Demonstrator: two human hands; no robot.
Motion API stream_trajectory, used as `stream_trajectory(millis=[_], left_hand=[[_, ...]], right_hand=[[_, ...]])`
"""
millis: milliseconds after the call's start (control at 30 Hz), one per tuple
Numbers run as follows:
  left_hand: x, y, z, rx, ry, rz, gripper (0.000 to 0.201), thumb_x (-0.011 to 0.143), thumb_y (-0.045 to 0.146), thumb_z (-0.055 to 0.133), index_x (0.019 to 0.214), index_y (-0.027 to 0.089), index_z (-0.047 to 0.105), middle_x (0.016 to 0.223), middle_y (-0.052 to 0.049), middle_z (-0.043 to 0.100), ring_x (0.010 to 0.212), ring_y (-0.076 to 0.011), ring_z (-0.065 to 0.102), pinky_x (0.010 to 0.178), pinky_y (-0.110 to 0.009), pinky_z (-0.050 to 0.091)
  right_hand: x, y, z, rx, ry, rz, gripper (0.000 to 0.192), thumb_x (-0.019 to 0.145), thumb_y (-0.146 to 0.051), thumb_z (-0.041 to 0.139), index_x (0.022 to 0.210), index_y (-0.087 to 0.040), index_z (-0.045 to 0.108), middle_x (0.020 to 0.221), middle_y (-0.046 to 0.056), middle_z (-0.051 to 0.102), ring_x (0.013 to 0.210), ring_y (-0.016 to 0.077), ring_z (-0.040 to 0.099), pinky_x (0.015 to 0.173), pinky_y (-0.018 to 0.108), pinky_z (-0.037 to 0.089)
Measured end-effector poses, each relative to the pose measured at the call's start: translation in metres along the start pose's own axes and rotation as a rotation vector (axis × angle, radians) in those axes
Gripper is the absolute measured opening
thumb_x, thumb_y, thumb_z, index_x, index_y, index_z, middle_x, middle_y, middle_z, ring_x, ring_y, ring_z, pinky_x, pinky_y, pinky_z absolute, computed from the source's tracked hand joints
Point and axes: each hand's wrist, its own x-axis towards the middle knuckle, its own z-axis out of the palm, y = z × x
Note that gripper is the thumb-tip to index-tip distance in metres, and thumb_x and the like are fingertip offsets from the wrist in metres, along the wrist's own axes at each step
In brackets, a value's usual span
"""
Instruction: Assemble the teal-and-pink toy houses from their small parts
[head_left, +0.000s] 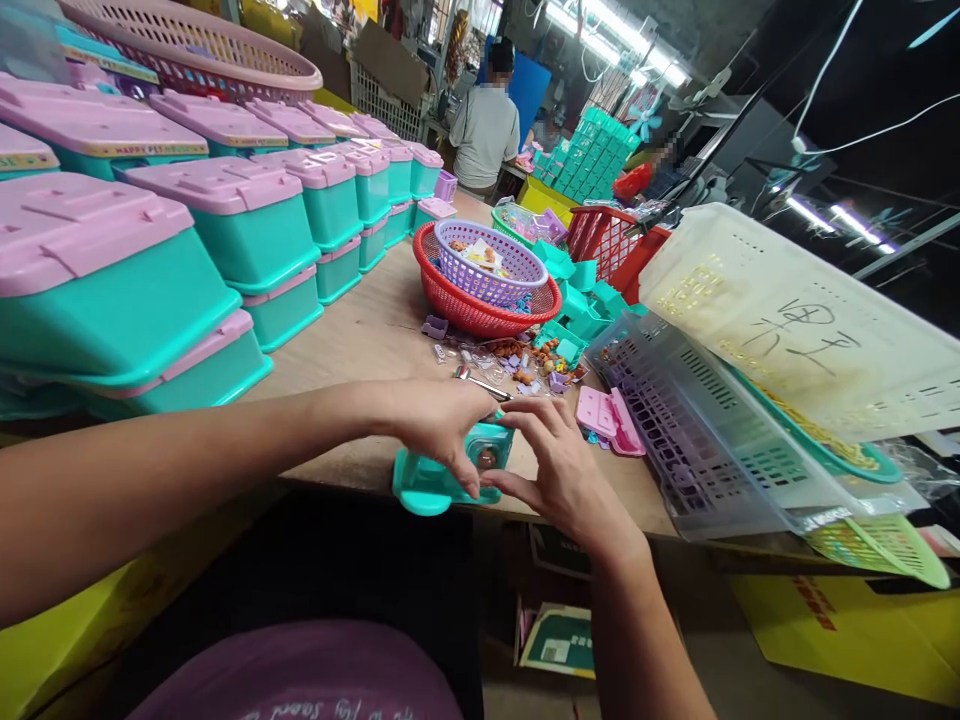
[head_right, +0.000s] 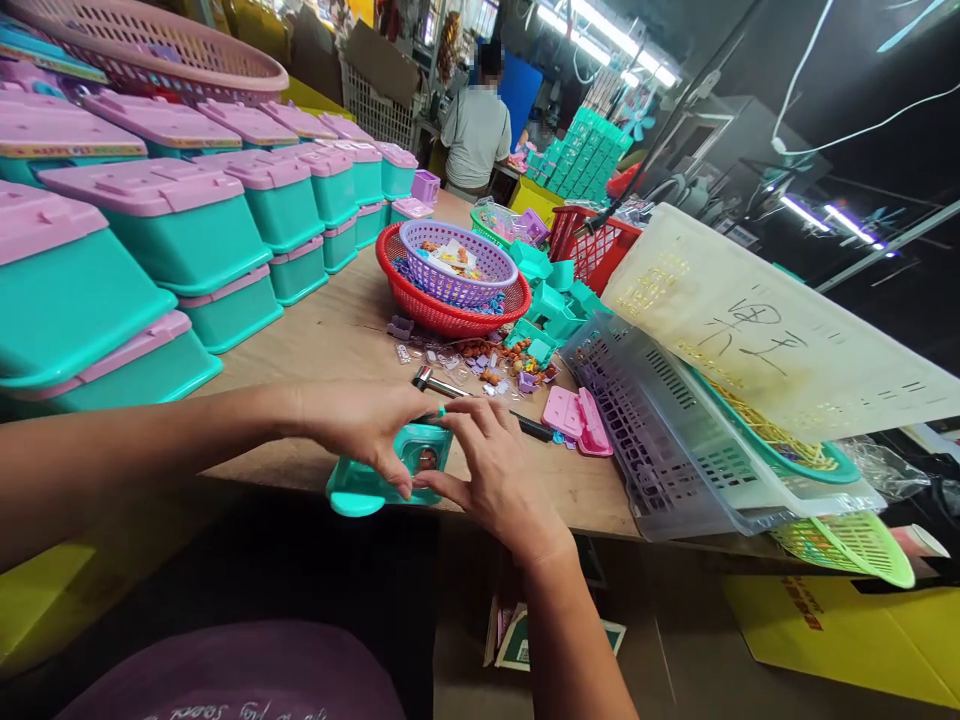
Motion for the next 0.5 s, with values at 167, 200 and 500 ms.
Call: stream_trajectory(millis=[167,200,500], left_hand=[[0.004,-0.001,0.012,0.354,0.017,-0.12,0.054,0.062,0.035,0.081,0.11,0.016,0.064,0.105,-0.012,0.072,0.096,-0.032,0.068,0.08,-0.036,0.052],[0.004,-0.003,0.015,0.389,0.01,-0.145,0.048,0.064,0.034,0.079,0.107,0.016,0.066,0.102,-0.013,0.073,0.094,-0.033,0.069,0.08,-0.038,0.052],[0.001,-0.017,0.028,0.485,-0.043,-0.198,0.022,0.076,0.031,0.058,0.084,0.015,0.07,0.088,-0.018,0.075,0.086,-0.039,0.071,0.076,-0.048,0.054]], right_hand=[[0.022,-0.004,0.005,-0.239,-0.111,-0.02,0.038,0.086,-0.046,0.066,0.107,-0.016,0.055,0.112,0.01,0.062,0.11,0.0282,0.051,0.096,0.047,0.043],[0.025,-0.005,0.009,-0.27,-0.117,-0.025,0.036,0.088,-0.047,0.064,0.105,-0.016,0.055,0.109,0.01,0.062,0.109,0.028,0.051,0.096,0.047,0.042],[0.029,-0.002,0.034,-0.322,-0.05,-0.093,0.013,0.093,-0.031,0.056,0.095,-0.019,0.054,0.089,0.003,0.063,0.107,0.0234,0.049,0.109,0.048,0.025]])
